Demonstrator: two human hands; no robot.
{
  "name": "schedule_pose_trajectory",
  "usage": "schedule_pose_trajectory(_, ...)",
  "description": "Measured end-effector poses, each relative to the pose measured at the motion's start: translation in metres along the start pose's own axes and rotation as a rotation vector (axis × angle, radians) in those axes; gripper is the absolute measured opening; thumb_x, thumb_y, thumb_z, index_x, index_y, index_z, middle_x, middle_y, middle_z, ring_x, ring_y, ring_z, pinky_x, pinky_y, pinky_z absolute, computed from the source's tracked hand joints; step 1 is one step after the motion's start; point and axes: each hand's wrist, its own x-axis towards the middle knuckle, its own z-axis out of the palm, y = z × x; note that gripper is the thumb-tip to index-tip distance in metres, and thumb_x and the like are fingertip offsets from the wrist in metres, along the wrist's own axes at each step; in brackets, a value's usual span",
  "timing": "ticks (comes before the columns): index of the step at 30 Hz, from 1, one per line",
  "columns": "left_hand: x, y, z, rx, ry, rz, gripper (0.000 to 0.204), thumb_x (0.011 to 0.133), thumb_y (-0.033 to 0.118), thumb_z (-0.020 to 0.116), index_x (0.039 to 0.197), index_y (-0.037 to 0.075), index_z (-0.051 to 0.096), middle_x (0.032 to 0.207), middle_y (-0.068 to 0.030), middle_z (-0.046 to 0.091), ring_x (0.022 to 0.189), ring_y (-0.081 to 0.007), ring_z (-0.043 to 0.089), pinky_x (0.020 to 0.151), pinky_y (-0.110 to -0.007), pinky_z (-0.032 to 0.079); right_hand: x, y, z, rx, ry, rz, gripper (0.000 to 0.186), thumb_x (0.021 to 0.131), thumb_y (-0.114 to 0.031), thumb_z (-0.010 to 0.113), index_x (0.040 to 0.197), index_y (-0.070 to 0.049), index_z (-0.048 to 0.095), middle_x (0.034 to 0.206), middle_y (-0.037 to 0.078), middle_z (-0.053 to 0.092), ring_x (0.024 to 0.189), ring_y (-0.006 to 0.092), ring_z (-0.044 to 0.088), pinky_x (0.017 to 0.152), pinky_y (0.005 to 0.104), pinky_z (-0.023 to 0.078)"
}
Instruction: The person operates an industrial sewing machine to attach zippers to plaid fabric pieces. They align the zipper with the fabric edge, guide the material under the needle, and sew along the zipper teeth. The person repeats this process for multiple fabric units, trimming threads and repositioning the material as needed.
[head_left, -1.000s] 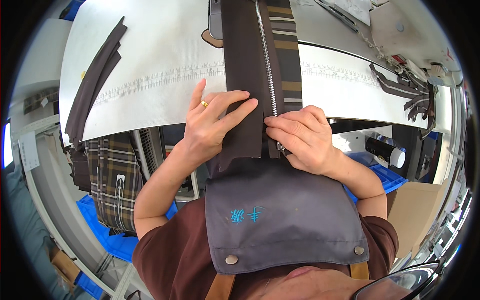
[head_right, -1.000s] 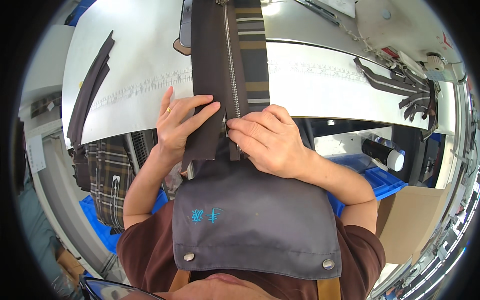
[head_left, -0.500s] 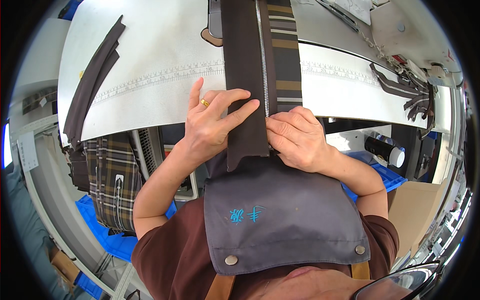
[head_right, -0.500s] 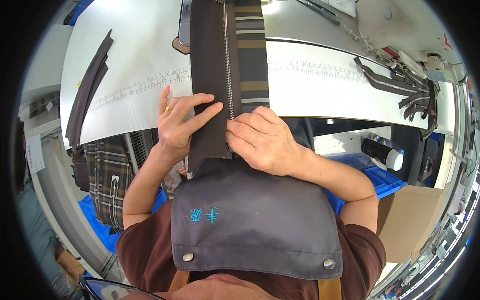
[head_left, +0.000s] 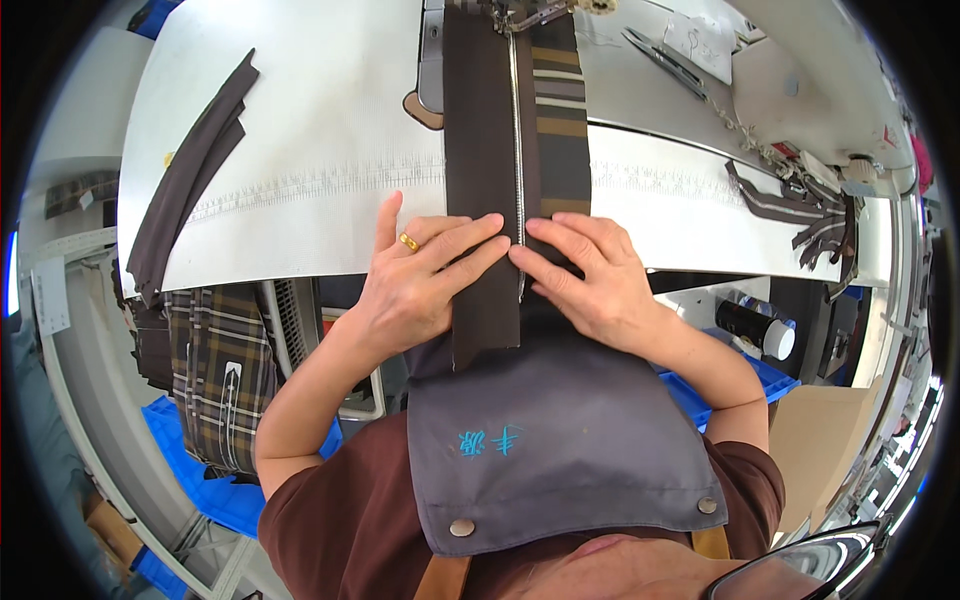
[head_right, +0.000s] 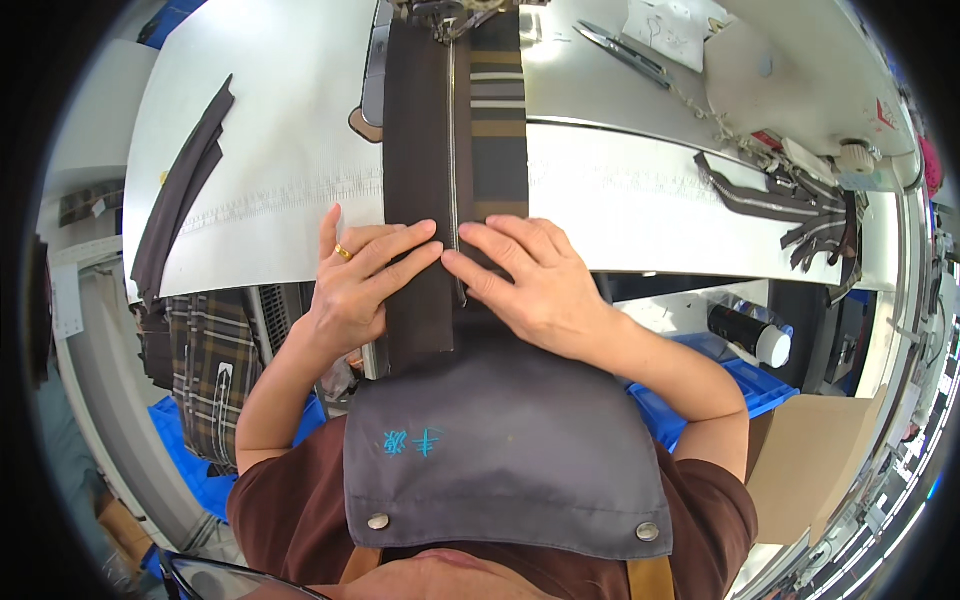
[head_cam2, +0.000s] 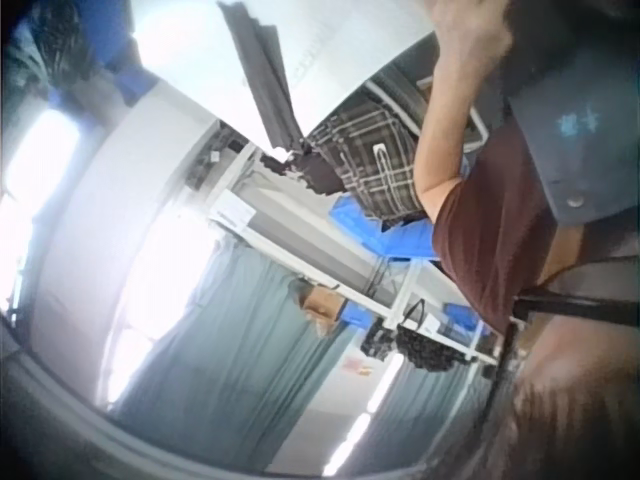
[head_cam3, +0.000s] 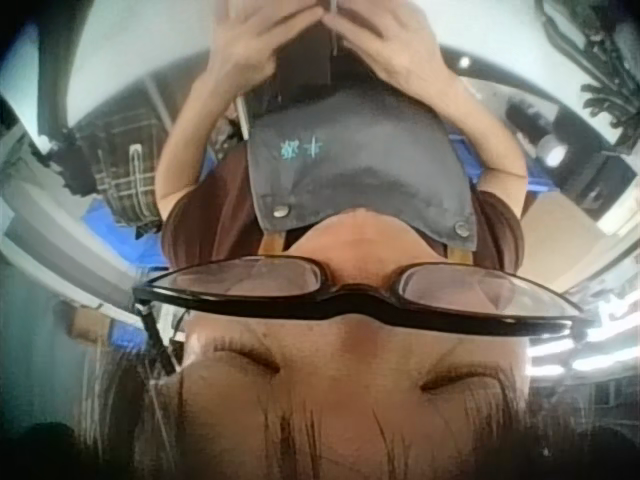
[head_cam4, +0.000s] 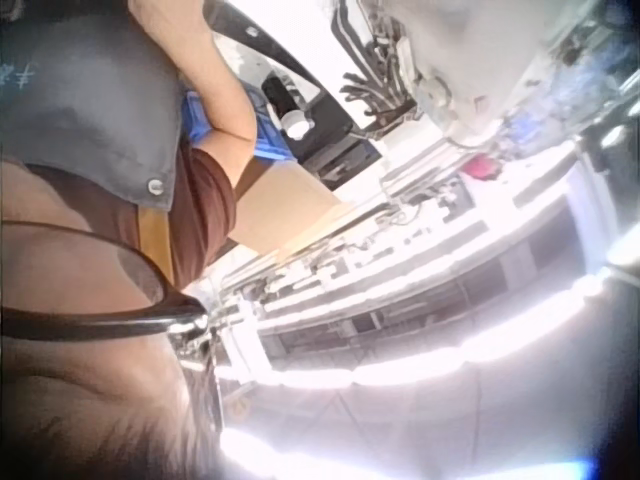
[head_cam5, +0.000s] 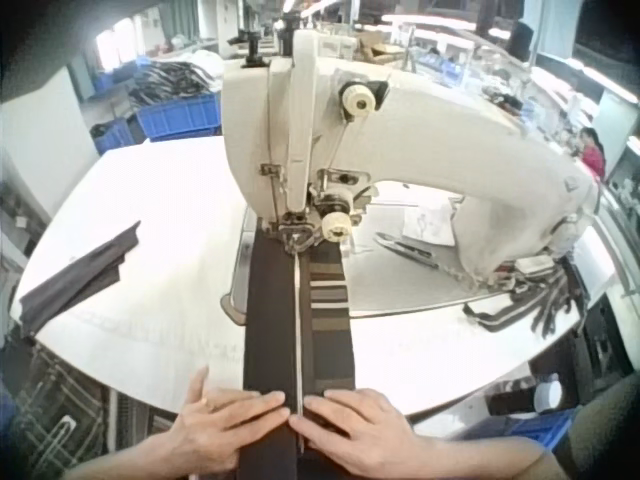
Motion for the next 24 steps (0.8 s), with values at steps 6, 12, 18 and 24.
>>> schedule_pose_trajectory(6, 0.014, -0.007, -0.024, -0.005, -0.242, 0.008, 0.039, 0.074, 0.0, 0.057, 0.11, 0.01, 0.067, 0.118, -0.0007, 0.062, 0.101, -0.0168, 0.059, 0.112, -0.05, 0.011, 0.006, 0.006, -0.002, -0.025, 0.02, -0.086, 0.042, 0.065, -0.01, 0.07, 0.106, -0.006, 0.066, 0.108, 0.007, 0.059, 0.097, 0.024, 0.053, 0.077, 0.0358, 0.045)
schedule_pose_trajectory(12, 0.074, -0.058, -0.004, 0.157, -0.111, 0.058, 0.033, 0.085, 0.009, 0.055, 0.117, 0.012, 0.063, 0.127, 0.0022, 0.058, 0.11, -0.0206, 0.053, 0.109, -0.053, 0.018, 0.01, 0.006, -0.002, 0.026, 0.004, -0.113, 0.038, 0.064, -0.008, 0.069, 0.102, -0.002, 0.067, 0.102, 0.007, 0.061, 0.092, 0.0225, 0.055, 0.075, 0.0345, 0.046)
schedule_pose_trajectory(18, 0.12, -0.088, 0.014, 0.256, -0.085, 0.148, 0.032, 0.089, 0.022, 0.057, 0.121, 0.015, 0.06, 0.13, 0.0063, 0.055, 0.114, -0.0195, 0.05, 0.105, -0.052, 0.026, 0.011, 0.003, -0.006, -0.014, -0.02, -0.108, 0.039, 0.065, -0.009, 0.069, 0.103, -0.003, 0.067, 0.105, 0.007, 0.062, 0.096, 0.0227, 0.056, 0.077, 0.0345, 0.046)
schedule_pose_trajectory(24, 0.11, -0.088, 0.023, 0.302, 0.0, 0.054, 0.04, 0.083, 0.03, 0.064, 0.12, 0.017, 0.061, 0.128, 0.0071, 0.057, 0.112, -0.0182, 0.051, 0.105, -0.052, 0.026, 0.001, 0.005, 0.0, -0.027, -0.001, -0.083, 0.035, 0.07, -0.012, 0.069, 0.105, -0.009, 0.068, 0.109, 0.005, 0.062, 0.099, 0.0228, 0.056, 0.082, 0.0357, 0.044)
